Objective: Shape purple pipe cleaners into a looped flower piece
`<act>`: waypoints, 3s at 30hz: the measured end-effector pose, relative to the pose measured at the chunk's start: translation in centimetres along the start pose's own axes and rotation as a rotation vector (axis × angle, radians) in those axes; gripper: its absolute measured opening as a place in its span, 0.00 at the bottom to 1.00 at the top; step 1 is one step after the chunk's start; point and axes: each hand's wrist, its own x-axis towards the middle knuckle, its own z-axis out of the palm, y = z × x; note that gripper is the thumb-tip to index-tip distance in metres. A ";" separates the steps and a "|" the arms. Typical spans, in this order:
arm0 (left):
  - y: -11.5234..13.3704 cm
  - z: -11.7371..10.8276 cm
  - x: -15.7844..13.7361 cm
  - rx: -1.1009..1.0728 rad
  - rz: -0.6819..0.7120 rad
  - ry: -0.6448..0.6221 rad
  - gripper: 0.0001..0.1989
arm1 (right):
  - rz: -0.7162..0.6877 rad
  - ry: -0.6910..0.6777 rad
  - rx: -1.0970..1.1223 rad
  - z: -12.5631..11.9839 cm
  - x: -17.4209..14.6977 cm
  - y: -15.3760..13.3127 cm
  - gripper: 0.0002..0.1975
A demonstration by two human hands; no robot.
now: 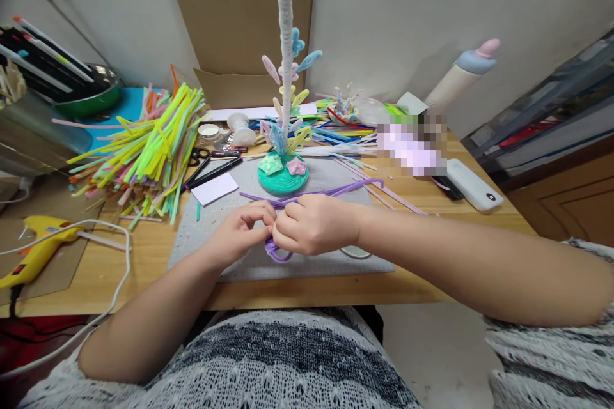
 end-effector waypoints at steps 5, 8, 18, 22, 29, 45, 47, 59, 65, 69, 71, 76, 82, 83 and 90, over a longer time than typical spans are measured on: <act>0.2 0.3 -0.1 0.142 0.122 0.129 0.06 | 0.235 -0.035 0.203 0.4 0.4 -0.6 0.11; 0.5 0.6 -0.3 0.349 0.207 0.220 0.06 | 0.526 -0.074 0.429 0.3 1.1 -1.4 0.10; -0.1 0.9 -1.1 0.795 0.506 0.402 0.04 | 1.497 -0.421 1.357 -0.6 4.3 -0.3 0.10; 0.3 0.7 -0.9 0.723 0.408 0.373 0.04 | 1.323 -0.489 1.282 -0.8 3.7 0.1 0.08; 0.5 0.2 -0.1 0.143 0.082 0.177 0.07 | 0.205 -0.147 0.218 -1.0 0.9 0.1 0.10; -0.4 0.1 -0.2 -0.501 -0.148 -0.032 0.07 | -0.005 0.003 0.145 0.0 0.0 1.4 0.09; -0.3 0.1 -0.2 -0.556 -0.168 -0.045 0.07 | -0.016 0.013 0.177 0.0 -0.2 1.5 0.09; 0.1 0.1 -0.2 -0.617 -0.247 -0.071 0.09 | 0.054 -0.134 0.383 -0.7 1.0 1.7 0.12; -0.3 0.0 -0.2 -0.462 -0.090 -0.021 0.10 | 0.156 -0.170 0.440 -0.8 1.6 1.5 0.14; 0.1 -0.2 -0.1 -0.129 0.112 0.086 0.07 | 0.364 -0.064 0.551 -0.2 1.5 0.5 0.10; 0.6 -0.2 -0.2 0.053 0.194 0.158 0.06 | 0.511 -0.042 0.657 -0.1 1.7 0.0 0.09; 1.2 0.0 -0.6 0.490 0.341 0.300 0.06 | 0.902 -0.089 0.926 -0.7 2.8 -0.5 0.07; 0.1 -0.2 -1.2 0.813 0.503 0.310 0.04 | 1.339 -0.184 1.359 -0.8 3.6 -0.4 0.06; -0.1 -0.2 -1.2 0.850 0.531 0.292 0.04 | 1.427 -0.203 1.460 -0.7 3.7 -0.5 0.06; -0.3 -0.2 -1.1 0.954 0.579 0.315 0.04 | 1.630 -0.175 1.697 -0.1 3.1 -0.9 0.05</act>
